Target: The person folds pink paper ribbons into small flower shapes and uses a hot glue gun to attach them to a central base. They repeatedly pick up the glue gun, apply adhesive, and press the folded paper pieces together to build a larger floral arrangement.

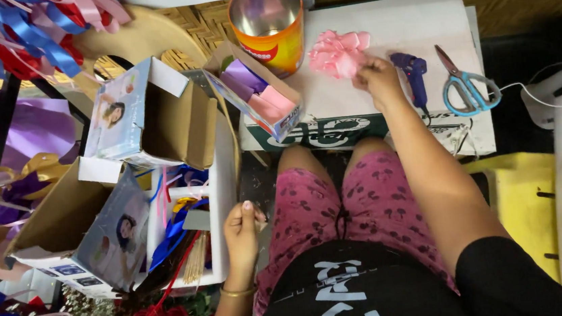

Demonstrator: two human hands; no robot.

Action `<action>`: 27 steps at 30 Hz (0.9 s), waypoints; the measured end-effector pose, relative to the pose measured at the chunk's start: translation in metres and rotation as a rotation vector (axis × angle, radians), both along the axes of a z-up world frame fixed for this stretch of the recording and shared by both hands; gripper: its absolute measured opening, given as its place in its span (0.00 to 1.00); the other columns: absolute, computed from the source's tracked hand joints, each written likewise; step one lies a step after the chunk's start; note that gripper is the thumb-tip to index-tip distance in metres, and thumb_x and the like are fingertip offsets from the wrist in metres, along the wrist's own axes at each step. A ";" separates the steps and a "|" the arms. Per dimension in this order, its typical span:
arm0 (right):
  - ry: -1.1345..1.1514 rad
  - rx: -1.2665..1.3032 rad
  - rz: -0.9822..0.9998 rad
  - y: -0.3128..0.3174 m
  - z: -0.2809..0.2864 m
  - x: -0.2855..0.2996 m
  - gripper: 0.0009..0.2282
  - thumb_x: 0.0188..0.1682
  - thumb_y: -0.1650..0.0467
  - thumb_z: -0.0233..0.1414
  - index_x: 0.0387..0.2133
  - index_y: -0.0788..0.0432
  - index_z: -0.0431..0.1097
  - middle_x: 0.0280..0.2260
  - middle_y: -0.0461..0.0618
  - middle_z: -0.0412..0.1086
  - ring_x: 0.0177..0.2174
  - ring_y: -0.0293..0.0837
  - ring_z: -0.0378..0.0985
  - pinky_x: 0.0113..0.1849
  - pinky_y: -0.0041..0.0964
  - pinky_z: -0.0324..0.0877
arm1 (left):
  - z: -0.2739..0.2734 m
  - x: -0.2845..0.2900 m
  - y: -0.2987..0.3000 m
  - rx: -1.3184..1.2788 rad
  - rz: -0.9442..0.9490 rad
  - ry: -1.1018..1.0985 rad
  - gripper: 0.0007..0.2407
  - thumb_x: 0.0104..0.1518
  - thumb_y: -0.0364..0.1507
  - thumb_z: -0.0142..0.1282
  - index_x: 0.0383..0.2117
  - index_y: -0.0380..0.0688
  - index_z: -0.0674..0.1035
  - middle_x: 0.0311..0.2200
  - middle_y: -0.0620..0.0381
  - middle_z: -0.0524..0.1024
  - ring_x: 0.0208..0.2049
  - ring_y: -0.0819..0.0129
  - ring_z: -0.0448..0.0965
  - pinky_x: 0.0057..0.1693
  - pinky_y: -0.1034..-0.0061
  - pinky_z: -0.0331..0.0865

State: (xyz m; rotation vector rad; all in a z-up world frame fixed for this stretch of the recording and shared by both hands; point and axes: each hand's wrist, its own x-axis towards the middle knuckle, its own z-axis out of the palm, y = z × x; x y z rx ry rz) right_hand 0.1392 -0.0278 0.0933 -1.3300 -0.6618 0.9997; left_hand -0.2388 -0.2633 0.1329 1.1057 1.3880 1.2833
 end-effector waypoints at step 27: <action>0.658 0.240 0.658 -0.239 0.041 -0.008 0.45 0.51 0.40 0.29 0.46 0.73 0.72 0.43 0.71 0.77 0.40 0.57 0.84 0.44 0.55 0.78 | 0.058 0.033 -0.006 0.286 -0.217 0.128 0.05 0.58 0.20 0.61 0.37 0.36 0.84 0.29 0.46 0.80 0.34 0.64 0.78 0.48 0.66 0.72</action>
